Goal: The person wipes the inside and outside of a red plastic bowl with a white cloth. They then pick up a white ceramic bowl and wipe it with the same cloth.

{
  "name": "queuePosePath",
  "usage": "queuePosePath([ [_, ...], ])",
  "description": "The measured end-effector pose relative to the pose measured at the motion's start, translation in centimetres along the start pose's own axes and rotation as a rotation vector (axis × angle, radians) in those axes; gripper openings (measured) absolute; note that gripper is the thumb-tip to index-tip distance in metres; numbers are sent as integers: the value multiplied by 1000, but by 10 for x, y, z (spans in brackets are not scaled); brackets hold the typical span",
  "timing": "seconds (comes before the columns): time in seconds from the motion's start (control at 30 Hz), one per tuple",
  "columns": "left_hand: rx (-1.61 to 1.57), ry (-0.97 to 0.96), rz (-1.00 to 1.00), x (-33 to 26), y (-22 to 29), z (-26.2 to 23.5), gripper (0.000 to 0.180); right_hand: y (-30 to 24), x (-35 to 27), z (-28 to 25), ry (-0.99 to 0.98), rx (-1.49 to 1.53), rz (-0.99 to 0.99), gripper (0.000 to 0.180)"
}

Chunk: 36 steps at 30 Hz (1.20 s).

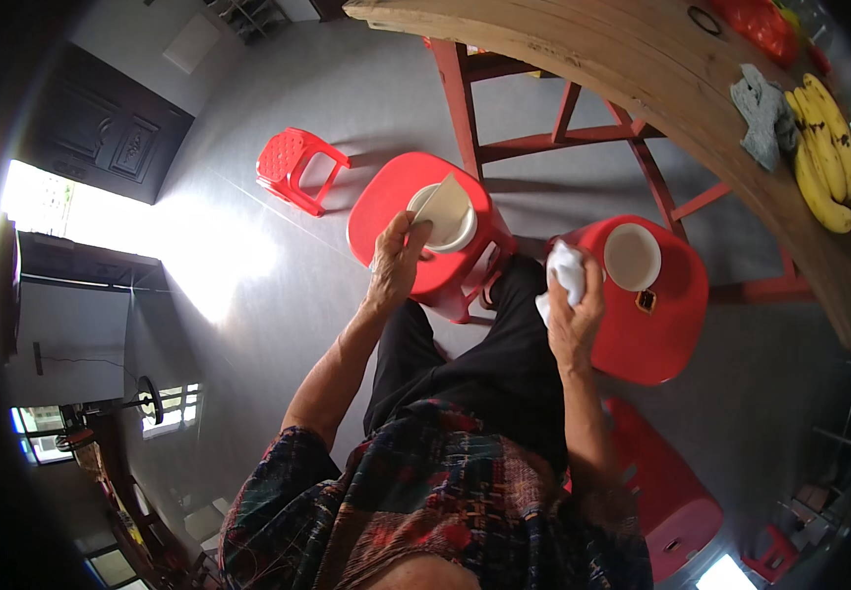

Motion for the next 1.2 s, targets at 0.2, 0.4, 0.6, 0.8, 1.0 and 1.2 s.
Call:
queuePosePath([
  [0.2,-456,-159,-46,-53,3,38,20,-35,-5,68,-257,-289,-427,36],
  [0.4,-252,-94,113,-79,21,37,14,-46,-19,77,-351,-350,-489,34],
  [0.6,-303,-242,96,-91,19,27,20,-43,29,63,-315,162,327,22],
  [0.8,-301,-234,74,-89,15,31,19,-14,22,59,-368,-26,80,24],
  [1.0,-475,-231,53,-82,-7,27,15,-58,-25,76,-565,-280,-533,33],
  [1.2,-900,-407,-88,-87,10,25,26,-44,21,55,-518,237,72,23],
])
Point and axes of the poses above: each hand's wrist, its own x-axis towards the middle knuckle, its own z-axis out of the palm, y = z × x, the point moved 2 cm from there along x, towards the middle knuckle, and after that the axes turned 12 degrees about x, right-handed, at the moved point
